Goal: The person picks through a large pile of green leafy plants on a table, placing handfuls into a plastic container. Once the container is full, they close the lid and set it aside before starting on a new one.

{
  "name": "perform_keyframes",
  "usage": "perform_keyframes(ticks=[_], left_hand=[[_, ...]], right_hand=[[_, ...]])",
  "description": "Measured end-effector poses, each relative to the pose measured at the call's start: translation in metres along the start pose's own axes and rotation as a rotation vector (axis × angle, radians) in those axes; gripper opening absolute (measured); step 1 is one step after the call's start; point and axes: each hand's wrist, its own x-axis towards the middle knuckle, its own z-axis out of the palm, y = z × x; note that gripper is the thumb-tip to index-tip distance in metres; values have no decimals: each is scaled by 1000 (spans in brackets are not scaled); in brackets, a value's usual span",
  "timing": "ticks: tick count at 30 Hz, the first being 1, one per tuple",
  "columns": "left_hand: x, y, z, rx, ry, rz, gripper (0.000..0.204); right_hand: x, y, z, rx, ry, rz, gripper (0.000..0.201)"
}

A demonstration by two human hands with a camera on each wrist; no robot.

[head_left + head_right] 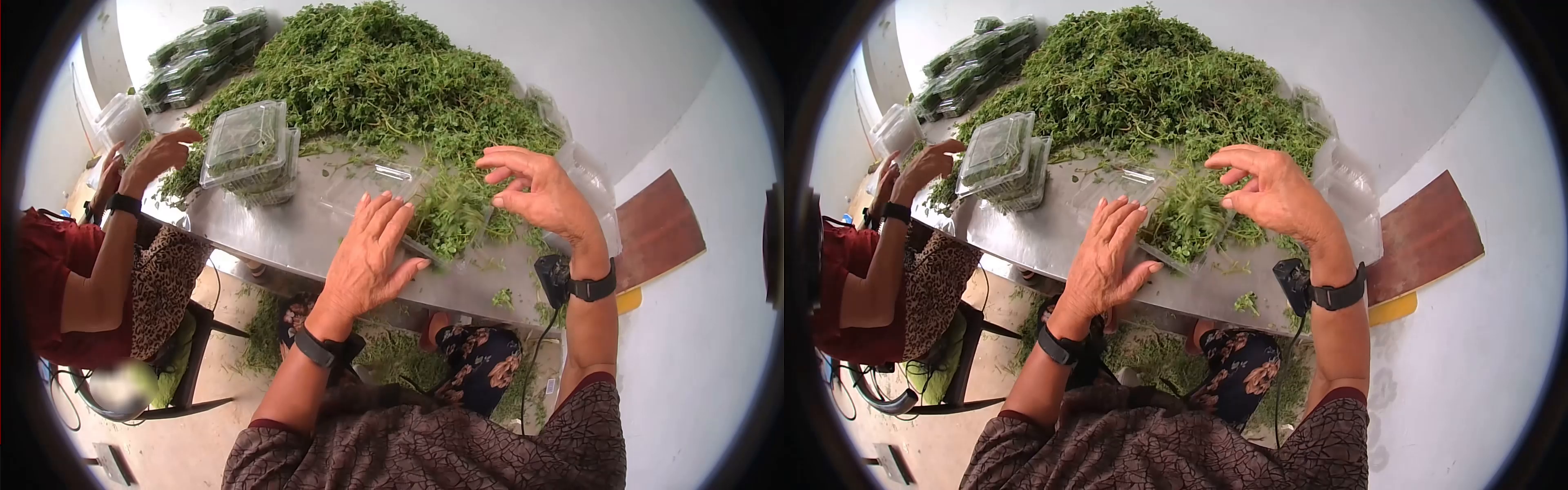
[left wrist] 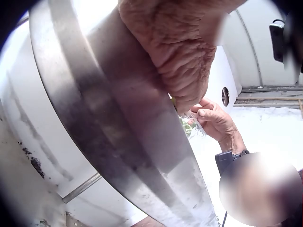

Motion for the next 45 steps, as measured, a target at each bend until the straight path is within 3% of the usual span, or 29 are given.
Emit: perform_keyframes(ticks=[6, 8, 11, 15, 17, 18, 22, 26, 33, 34, 35, 37, 41, 45], left_hand=[[0, -1, 1, 8, 12, 25, 71], [-1, 0, 1, 2, 24, 33, 71], [0, 0, 0, -4, -4, 11, 72], [0, 2, -2, -8, -3, 6, 71], [1, 4, -5, -10, -14, 12, 68], [1, 4, -6, -16, -19, 11, 67], [2, 4, -7, -23, -46, -4, 66], [0, 3, -5, -39, -68, -40, 69], [0, 3, -5, -32, -79, -45, 68], [0, 3, -5, -32, -82, -46, 68], [-1, 3, -5, -31, -85, -48, 68], [1, 4, -8, -25, -87, -41, 67], [2, 5, -9, -20, -90, -28, 65], [3, 5, -8, -28, -88, -22, 64]], right_hand=[[-7, 14, -6, -79, 54, 85, 40], [-3, 14, -11, -129, 53, 323, 41], [7, 25, -15, -123, 81, 416, 42], [26, 58, -16, -121, 90, 411, 45], [39, 78, -12, -182, 102, 324, 49], [48, 84, -13, -251, 47, 414, 52], [74, 77, -7, -344, -32, 477, 63], [102, 84, 3, -525, -186, 451, 72], [134, 104, 35, -715, -285, 545, 84], [129, 113, 41, -758, -155, 422, 55], [131, 124, 43, -755, -158, 421, 55], [135, 142, 43, -787, -93, 277, 20], [133, 153, 31, -831, -27, 251, 9], [118, 140, 4, -566, 110, 272, 12]])
